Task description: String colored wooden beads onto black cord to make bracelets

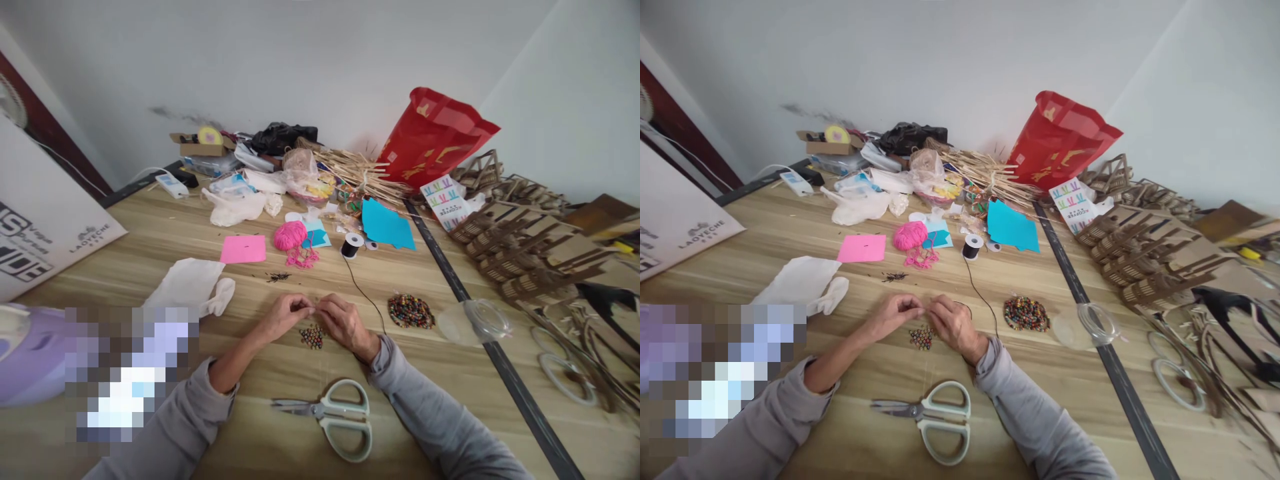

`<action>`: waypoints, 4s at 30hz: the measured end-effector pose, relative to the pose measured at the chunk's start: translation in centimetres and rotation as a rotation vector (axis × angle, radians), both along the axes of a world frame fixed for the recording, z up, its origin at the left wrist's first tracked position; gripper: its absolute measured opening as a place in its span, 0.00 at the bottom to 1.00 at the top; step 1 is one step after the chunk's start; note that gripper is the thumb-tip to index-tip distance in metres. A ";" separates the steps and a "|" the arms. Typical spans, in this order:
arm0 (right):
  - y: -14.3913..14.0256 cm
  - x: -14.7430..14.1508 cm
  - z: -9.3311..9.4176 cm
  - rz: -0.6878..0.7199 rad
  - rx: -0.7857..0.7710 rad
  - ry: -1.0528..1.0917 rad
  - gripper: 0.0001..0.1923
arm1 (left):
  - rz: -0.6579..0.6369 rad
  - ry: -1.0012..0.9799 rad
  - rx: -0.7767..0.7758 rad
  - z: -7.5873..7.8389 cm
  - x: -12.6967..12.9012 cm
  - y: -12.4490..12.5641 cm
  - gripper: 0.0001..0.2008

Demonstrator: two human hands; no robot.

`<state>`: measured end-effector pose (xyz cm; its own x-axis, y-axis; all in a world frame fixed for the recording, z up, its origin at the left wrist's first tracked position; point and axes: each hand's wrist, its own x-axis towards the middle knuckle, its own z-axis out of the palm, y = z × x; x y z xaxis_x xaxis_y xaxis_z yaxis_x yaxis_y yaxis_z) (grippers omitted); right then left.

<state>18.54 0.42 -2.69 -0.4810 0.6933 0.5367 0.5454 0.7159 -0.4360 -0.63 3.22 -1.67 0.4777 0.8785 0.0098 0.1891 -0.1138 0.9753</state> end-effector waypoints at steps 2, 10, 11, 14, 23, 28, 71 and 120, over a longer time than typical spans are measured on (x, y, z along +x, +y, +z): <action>0.0 0.0 0.0 -0.003 -0.008 0.005 0.08 | -0.005 -0.004 0.012 -0.2 0.0 0.0 0.08; -0.3 0.0 -0.1 0.033 -0.060 0.054 0.08 | -0.032 0.029 0.050 -0.4 -0.2 -0.2 0.07; -0.3 0.0 0.0 0.034 -0.059 0.049 0.08 | -0.033 0.037 0.054 -0.3 -0.2 -0.2 0.07; -0.5 -0.1 0.3 0.056 -0.062 0.043 0.09 | -0.040 0.066 0.069 0.1 -0.1 -0.4 0.08; -1.1 0.0 1.0 0.098 -0.118 0.098 0.09 | -0.046 0.186 0.127 0.7 -0.1 -0.9 0.07; -1.5 0.5 0.8 0.074 -0.146 0.117 0.08 | -0.101 0.307 0.170 1.7 -0.5 -1.4 0.06; -1.0 0.5 0.3 0.026 -0.215 0.280 0.08 | 0.004 -0.011 -0.212 0.2 0.2 -0.4 0.12; -0.9 0.4 0.3 0.073 -0.227 0.223 0.07 | -0.061 -0.027 -0.238 0.0 -0.1 -0.6 0.10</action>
<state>18.98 -0.52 -2.37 -0.4216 0.7753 0.4703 0.3697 0.6205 -0.6916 -0.76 2.64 -1.70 0.5321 0.8272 -0.1804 0.1620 0.1097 0.9807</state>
